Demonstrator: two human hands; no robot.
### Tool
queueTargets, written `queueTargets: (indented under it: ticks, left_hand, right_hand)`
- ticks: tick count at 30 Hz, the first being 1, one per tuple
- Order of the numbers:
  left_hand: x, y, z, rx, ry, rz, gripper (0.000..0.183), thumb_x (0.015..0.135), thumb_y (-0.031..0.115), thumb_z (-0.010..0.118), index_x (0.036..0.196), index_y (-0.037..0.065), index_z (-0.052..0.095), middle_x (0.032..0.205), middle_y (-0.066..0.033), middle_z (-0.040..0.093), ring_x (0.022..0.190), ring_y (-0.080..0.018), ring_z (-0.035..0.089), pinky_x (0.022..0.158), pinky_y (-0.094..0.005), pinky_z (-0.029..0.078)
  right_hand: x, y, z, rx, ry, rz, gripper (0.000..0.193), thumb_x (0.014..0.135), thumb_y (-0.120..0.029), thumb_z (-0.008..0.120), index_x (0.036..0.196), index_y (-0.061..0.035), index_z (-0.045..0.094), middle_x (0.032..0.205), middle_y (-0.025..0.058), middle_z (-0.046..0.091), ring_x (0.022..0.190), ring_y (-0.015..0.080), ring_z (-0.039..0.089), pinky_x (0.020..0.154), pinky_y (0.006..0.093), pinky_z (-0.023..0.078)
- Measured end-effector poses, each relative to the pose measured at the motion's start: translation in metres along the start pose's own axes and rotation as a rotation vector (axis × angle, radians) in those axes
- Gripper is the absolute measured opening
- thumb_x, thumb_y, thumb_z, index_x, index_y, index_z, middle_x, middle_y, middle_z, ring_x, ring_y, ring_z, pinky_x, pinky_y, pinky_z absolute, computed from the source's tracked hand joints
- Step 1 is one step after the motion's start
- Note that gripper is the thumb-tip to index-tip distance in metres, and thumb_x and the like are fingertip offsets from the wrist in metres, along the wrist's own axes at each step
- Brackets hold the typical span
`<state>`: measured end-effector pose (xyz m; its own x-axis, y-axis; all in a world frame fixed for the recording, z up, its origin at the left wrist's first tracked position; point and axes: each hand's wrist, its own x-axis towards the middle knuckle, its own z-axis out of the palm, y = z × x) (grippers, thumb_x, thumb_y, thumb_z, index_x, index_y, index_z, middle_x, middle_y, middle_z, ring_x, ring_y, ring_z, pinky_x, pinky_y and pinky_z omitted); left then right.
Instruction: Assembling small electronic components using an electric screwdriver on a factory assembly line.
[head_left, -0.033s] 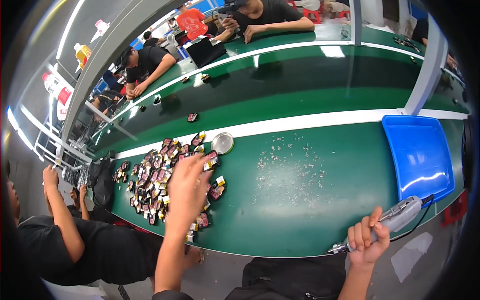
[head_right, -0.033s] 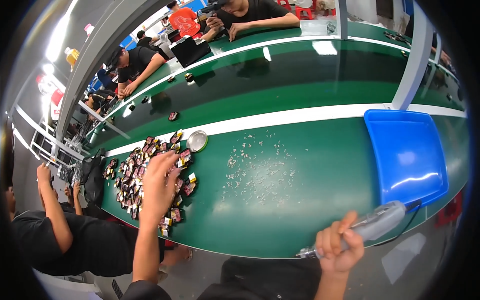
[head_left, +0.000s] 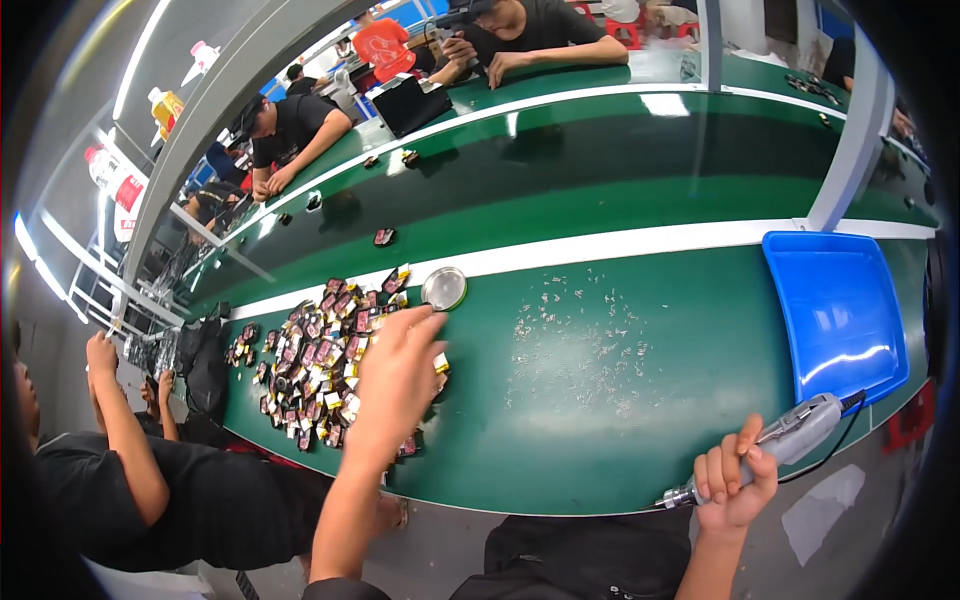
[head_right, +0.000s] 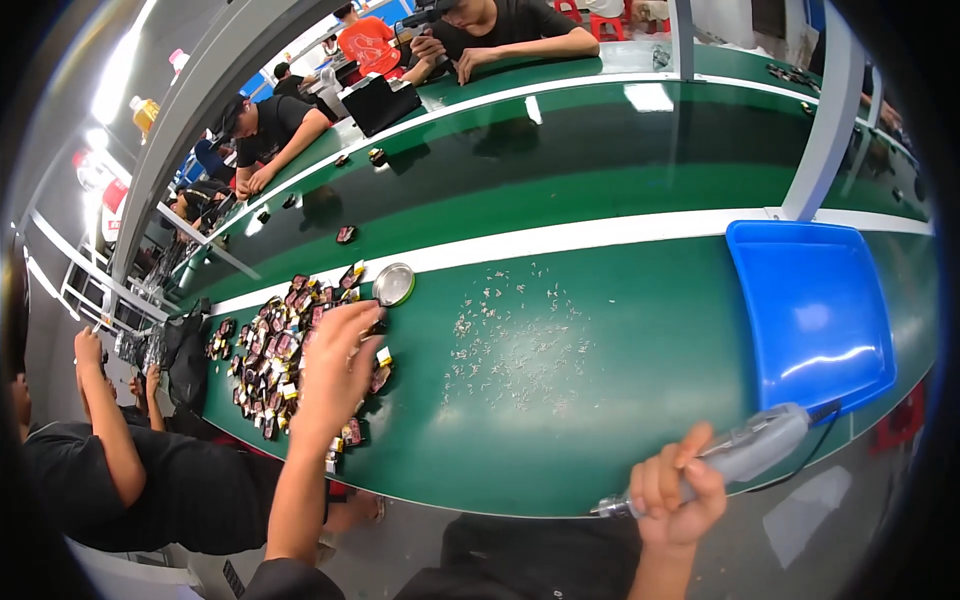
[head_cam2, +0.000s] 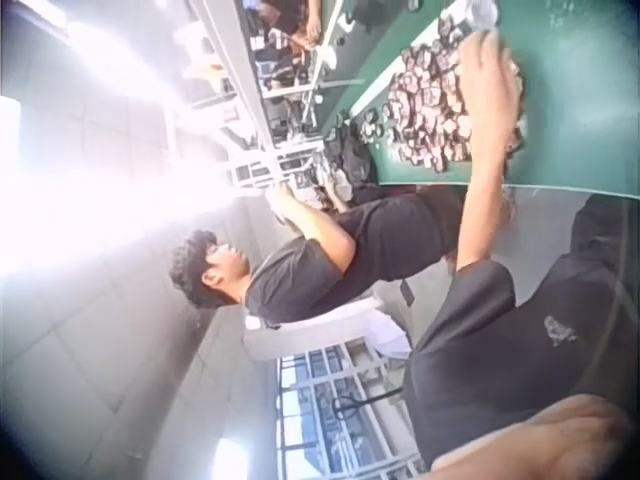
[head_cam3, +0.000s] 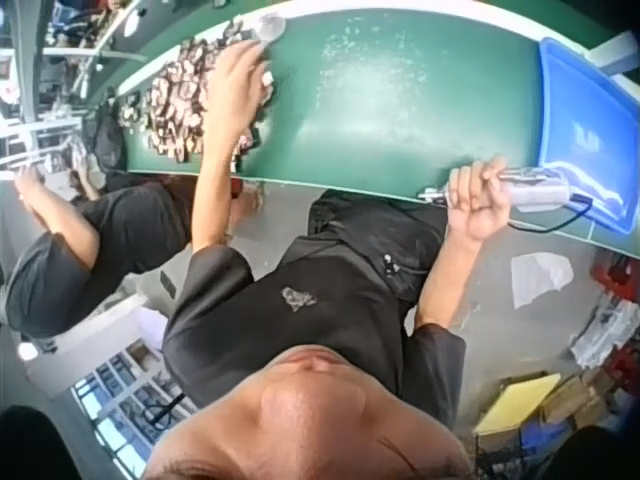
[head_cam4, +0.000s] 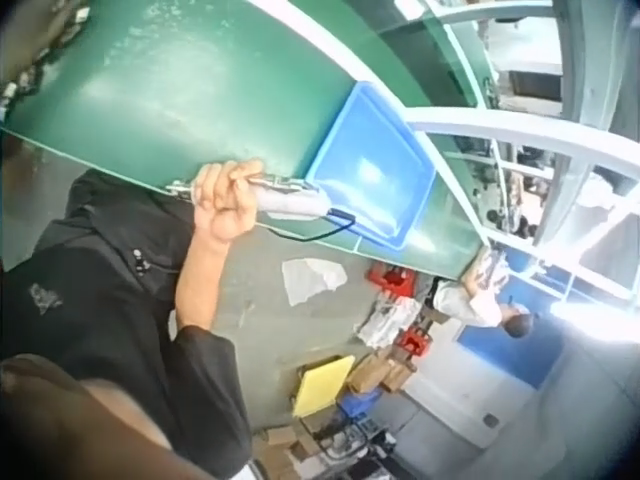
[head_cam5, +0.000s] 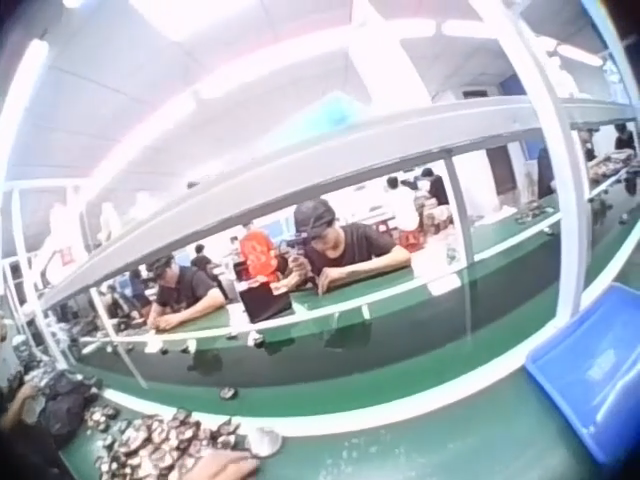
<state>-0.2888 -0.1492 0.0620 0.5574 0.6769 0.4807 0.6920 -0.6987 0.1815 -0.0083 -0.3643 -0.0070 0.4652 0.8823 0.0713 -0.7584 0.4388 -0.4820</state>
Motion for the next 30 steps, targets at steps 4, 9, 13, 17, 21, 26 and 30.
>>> queueTargets:
  ticks: [4, 9, 13, 17, 21, 26, 30]
  left_hand:
    - [0.041, 0.015, 0.054, -0.095, -0.040, 0.162, 0.025, 0.079, 0.000, 0.064, 0.104, 0.000, 0.063, 0.101, -0.0142, 0.062, 0.095, -0.0324, 0.059, 0.081, -0.0384, 0.049]
    - [0.067, 0.007, 0.075, -0.073, -0.212, 0.165, 0.013, 0.079, 0.002, 0.064, 0.091, -0.001, 0.067, 0.092, -0.0135, 0.063, 0.088, -0.0326, 0.061, 0.077, -0.0407, 0.050]
    - [0.065, 0.008, 0.081, 0.005, -0.169, 0.253, 0.012, 0.077, 0.001, 0.064, 0.088, -0.001, 0.068, 0.089, -0.0120, 0.062, 0.084, -0.0303, 0.061, 0.075, -0.0392, 0.050]
    - [0.064, 0.006, 0.083, 0.085, -0.155, 0.347, 0.014, 0.075, 0.001, 0.062, 0.088, -0.002, 0.066, 0.085, -0.0119, 0.059, 0.082, -0.0290, 0.060, 0.073, -0.0370, 0.051]
    - [0.069, 0.002, 0.083, 0.271, -0.208, 0.507, 0.008, 0.078, 0.002, 0.057, 0.085, -0.002, 0.059, 0.081, -0.0118, 0.055, 0.080, -0.0275, 0.058, 0.068, -0.0363, 0.051]
    - [0.062, 0.016, 0.061, 0.007, -0.111, 0.268, 0.008, 0.079, 0.001, 0.056, 0.083, 0.000, 0.049, 0.075, -0.0150, 0.054, 0.072, -0.0331, 0.056, 0.063, -0.0416, 0.046]
    - [0.011, 0.044, 0.040, -0.254, -0.133, 0.125, 0.011, 0.078, -0.003, 0.056, 0.082, 0.001, 0.046, 0.069, -0.0146, 0.052, 0.063, -0.0327, 0.055, 0.058, -0.0406, 0.044]
  right_hand:
    - [-0.003, -0.005, -0.004, 0.035, 0.000, 0.000, 0.008, 0.085, -0.014, 0.047, 0.085, -0.0057, 0.046, 0.046, 0.0014, 0.034, 0.035, 0.0129, 0.033, 0.039, 0.0300, 0.037]
    - [-0.003, -0.003, -0.003, 0.084, -0.002, 0.012, 0.008, 0.084, -0.013, 0.047, 0.085, -0.0056, 0.047, 0.046, 0.0013, 0.034, 0.036, 0.0133, 0.035, 0.042, 0.0306, 0.038]
    - [-0.002, -0.004, -0.003, 0.080, -0.015, 0.022, 0.007, 0.083, -0.013, 0.046, 0.086, -0.0056, 0.047, 0.046, 0.0015, 0.035, 0.036, 0.0136, 0.035, 0.043, 0.0304, 0.039]
    - [-0.001, -0.004, -0.003, 0.068, -0.044, 0.015, 0.008, 0.085, -0.014, 0.047, 0.085, -0.0056, 0.046, 0.045, 0.0010, 0.034, 0.035, 0.0124, 0.034, 0.041, 0.0298, 0.038]
    - [-0.002, -0.002, -0.003, 0.079, -0.015, 0.029, 0.008, 0.084, -0.014, 0.047, 0.085, -0.0059, 0.047, 0.046, 0.0013, 0.035, 0.036, 0.0134, 0.035, 0.042, 0.0304, 0.038]
    - [-0.004, -0.002, -0.005, 0.083, -0.019, 0.003, 0.009, 0.085, -0.015, 0.048, 0.085, -0.0061, 0.048, 0.046, 0.0008, 0.034, 0.037, 0.0127, 0.033, 0.042, 0.0300, 0.037]
    - [-0.006, -0.004, -0.006, 0.087, -0.013, -0.002, 0.010, 0.086, -0.016, 0.048, 0.085, -0.0061, 0.048, 0.046, 0.0002, 0.034, 0.037, 0.0116, 0.033, 0.041, 0.0295, 0.036]
